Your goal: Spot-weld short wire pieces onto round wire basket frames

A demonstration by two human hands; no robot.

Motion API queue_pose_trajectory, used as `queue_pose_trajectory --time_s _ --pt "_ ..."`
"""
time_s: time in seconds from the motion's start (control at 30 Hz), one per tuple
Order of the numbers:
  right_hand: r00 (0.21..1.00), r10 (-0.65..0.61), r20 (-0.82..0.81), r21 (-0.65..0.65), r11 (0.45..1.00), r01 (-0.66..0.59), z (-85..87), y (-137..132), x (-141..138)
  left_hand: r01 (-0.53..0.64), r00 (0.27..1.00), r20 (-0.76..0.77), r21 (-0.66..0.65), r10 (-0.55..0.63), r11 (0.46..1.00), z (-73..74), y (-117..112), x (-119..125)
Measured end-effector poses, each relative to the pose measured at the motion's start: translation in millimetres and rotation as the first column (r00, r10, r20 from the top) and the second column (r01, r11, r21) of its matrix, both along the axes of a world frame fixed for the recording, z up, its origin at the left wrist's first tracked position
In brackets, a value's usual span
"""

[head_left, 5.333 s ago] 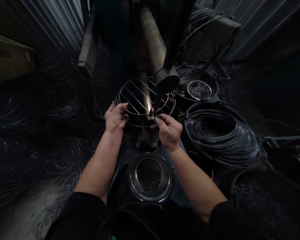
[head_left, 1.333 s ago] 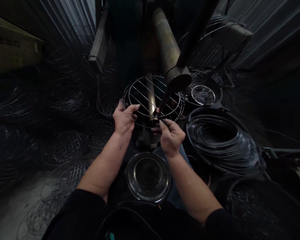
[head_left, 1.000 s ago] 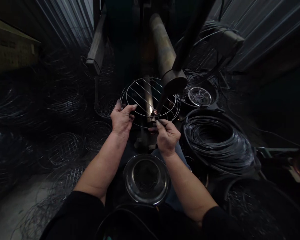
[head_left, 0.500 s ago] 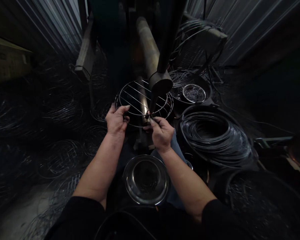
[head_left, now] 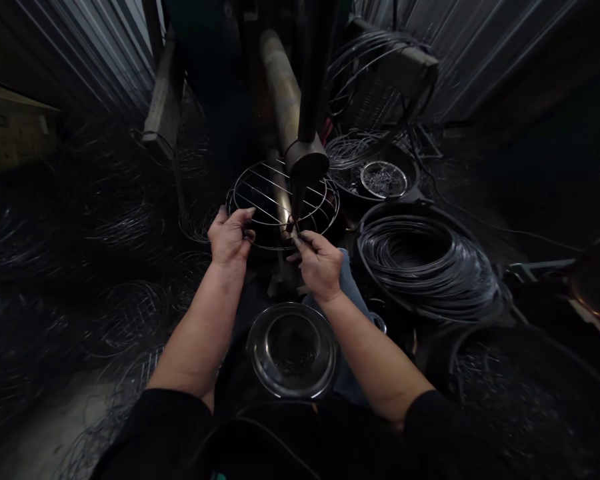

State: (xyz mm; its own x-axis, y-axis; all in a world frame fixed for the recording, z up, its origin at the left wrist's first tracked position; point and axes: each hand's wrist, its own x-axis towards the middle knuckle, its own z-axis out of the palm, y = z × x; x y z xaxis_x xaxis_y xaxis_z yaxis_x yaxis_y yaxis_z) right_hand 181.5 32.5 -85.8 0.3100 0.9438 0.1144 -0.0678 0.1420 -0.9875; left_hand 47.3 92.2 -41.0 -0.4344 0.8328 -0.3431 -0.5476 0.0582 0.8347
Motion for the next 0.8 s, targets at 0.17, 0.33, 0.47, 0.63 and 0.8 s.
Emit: queue_pose_trajectory --time_s 0.17,0.33,0.47,0.63,0.8 --pt "1.000 -0.019 -0.011 0.011 1.000 0.019 -2.3 2.9 -0.9 0.013 1.000 0.013 0.004 -0.013 1.000 -2.1 1.2 -1.3" --pt "1.000 -0.022 0.003 0.055 0.998 0.022 -6.7 2.9 -0.8 0.003 1.000 0.021 0.012 -0.003 1.000 -1.2 0.3 -0.8" --pt "0.999 0.013 -0.049 0.021 1.000 -0.012 -6.7 7.7 -0.7 0.012 1.000 0.025 0.033 -0.013 0.999 -0.5 -0.9 0.3" --pt "0.999 0.032 0.039 0.026 0.999 -0.033 -6.5 -11.0 10.5 0.004 1.000 0.002 0.047 -0.004 0.999 -4.8 -7.8 0.0" --pt "0.762 0.234 0.603 0.082 0.932 -0.352 -31.3 -84.0 16.1 -0.005 1.000 -0.002 0.059 0.005 0.998 -9.6 -16.7 -2.3"
